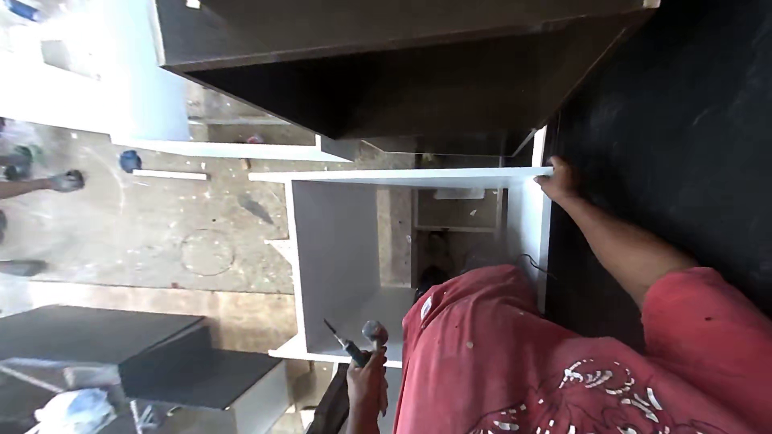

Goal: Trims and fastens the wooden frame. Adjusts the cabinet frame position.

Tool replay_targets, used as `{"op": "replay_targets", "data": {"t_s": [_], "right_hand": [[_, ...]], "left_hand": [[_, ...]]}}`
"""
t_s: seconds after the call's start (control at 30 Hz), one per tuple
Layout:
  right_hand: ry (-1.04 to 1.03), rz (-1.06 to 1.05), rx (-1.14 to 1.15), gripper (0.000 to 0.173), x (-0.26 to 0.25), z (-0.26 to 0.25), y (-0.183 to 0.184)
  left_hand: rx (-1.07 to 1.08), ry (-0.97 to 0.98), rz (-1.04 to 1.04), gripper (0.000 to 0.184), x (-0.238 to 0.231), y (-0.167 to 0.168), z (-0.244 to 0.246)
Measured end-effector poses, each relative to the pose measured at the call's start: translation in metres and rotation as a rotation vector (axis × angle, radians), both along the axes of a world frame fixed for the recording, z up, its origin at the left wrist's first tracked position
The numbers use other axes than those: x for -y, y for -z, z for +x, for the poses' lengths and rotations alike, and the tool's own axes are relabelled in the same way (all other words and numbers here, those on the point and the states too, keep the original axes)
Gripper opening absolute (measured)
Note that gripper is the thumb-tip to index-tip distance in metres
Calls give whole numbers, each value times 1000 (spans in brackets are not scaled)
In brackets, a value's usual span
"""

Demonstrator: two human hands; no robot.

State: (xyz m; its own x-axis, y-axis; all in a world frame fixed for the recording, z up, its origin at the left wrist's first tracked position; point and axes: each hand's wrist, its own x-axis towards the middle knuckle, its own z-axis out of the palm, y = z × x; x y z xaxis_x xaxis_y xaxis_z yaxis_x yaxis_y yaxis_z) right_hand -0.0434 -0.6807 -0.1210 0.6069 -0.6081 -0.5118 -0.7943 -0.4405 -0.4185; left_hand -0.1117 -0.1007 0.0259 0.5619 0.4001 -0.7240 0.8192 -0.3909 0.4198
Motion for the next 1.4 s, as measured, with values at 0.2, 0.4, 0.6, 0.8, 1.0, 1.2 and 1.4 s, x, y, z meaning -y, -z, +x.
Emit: {"op": "replay_targets", "data": {"t_s": [0.2,0.4,0.6,0.8,1.0,1.2,1.4], "right_hand": [[287,388,401,39,7,-42,9],[634,402,365,34,-3,-24,7],[816,532,283,36,5,-8,10],[823,531,318,37,1,-17,11],[668,428,366,51,-10,-26,10],[514,201,330,47,-13,-16,27],[543,127,226,44,-22,-4,14]], "left_hand": [[-9,-24,-54,10,17,7,-4],[-28,88,-61,10,9,9,2],[12,129,-50,9,11,2,14],[7,144,-55,14,9,7,14],[14,187,-75,11,3,11,7],[-1,211,-18,14,0,4,7],[49,152,-39,12,-4,8,8]]}}
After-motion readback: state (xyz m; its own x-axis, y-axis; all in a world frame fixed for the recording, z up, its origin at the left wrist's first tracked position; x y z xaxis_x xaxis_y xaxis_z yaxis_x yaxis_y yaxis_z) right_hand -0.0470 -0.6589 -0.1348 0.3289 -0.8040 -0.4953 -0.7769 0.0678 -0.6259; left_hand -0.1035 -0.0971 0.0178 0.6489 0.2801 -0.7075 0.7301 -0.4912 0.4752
